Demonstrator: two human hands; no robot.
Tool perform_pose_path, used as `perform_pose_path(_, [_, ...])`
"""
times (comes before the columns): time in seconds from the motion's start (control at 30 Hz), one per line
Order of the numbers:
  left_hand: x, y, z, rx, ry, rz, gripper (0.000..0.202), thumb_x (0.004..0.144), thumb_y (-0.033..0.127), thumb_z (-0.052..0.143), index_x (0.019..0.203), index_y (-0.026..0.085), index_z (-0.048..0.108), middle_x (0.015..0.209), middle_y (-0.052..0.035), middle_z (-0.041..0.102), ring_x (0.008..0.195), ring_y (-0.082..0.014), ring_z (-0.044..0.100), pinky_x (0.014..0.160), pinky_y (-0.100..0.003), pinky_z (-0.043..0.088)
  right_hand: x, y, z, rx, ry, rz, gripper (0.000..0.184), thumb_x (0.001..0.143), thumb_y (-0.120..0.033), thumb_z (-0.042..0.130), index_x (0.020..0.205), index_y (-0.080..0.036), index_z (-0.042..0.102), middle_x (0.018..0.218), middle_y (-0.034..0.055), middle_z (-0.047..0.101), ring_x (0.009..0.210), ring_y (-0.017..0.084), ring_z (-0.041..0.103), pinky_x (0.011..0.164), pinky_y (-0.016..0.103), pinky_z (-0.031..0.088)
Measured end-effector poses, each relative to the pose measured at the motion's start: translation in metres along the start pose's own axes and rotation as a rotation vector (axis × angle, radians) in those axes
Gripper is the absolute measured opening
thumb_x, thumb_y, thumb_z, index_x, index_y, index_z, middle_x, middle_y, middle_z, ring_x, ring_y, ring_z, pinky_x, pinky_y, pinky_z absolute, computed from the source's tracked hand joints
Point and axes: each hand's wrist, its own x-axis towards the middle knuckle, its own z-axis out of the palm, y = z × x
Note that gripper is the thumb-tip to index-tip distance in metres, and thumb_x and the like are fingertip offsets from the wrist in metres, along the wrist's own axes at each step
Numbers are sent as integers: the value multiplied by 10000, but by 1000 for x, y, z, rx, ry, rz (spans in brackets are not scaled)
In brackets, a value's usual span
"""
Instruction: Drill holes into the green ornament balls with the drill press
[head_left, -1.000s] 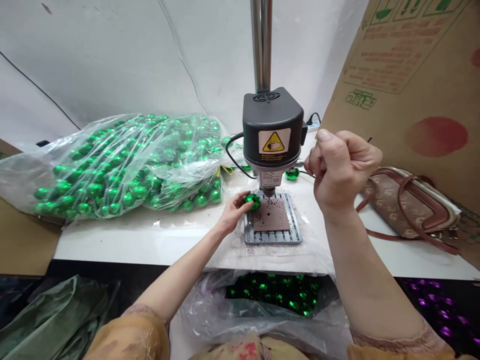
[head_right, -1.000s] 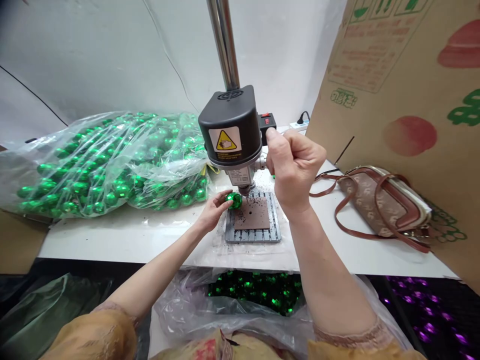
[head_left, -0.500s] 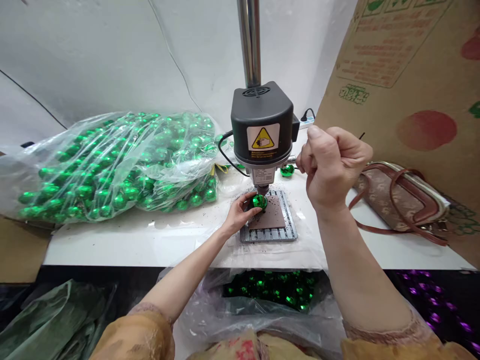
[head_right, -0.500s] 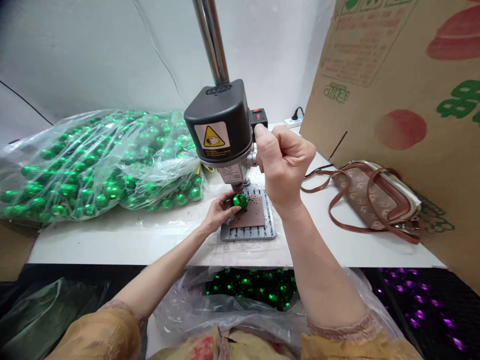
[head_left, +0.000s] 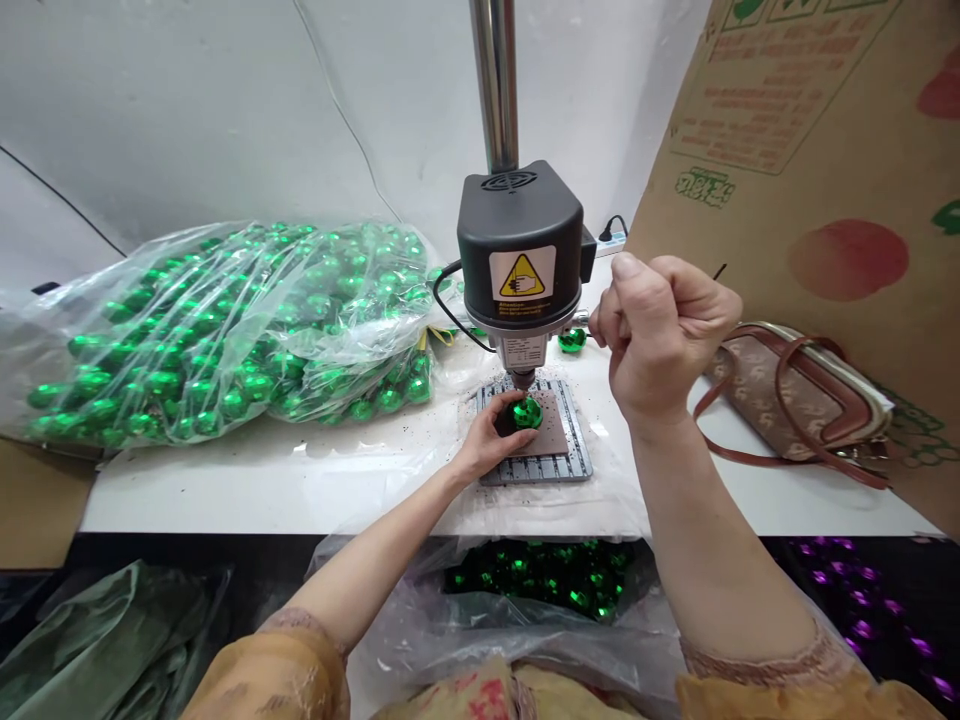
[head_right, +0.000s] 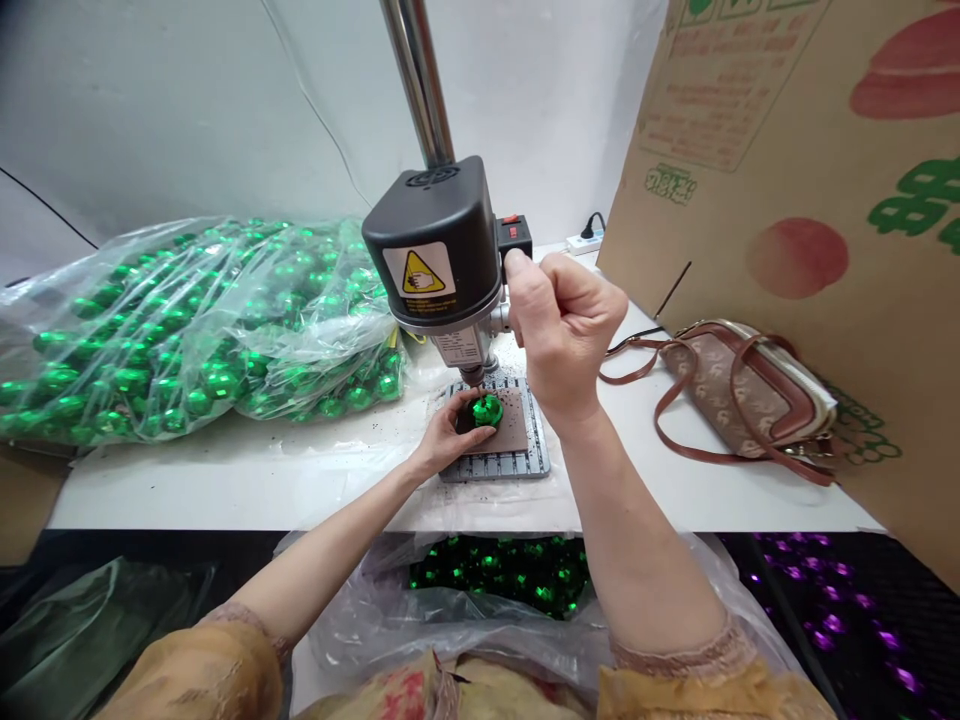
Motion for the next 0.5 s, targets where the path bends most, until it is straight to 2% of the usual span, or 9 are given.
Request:
perform_pose_path(0.2, [-3, 5, 9, -56, 51, -6, 575, 761, 443, 829, 1220, 184, 599, 1191, -112, 696, 1104, -255, 667, 1001, -416, 524, 0, -2, 0, 20, 0, 15, 499, 879, -235, 625, 493, -204, 309, 413, -77, 286, 385, 49, 285, 436, 280, 239])
perform_pose_path(0.5, [-4, 2, 9, -78, 44, -20, 571, 767, 438, 829, 1210, 192, 565, 1214, -114, 675, 1167, -271, 644, 1032, -433, 509, -14, -3, -6, -13, -6, -12, 514, 890, -255, 616, 480, -183, 315, 440, -71, 271, 401, 31, 311, 423, 263, 228])
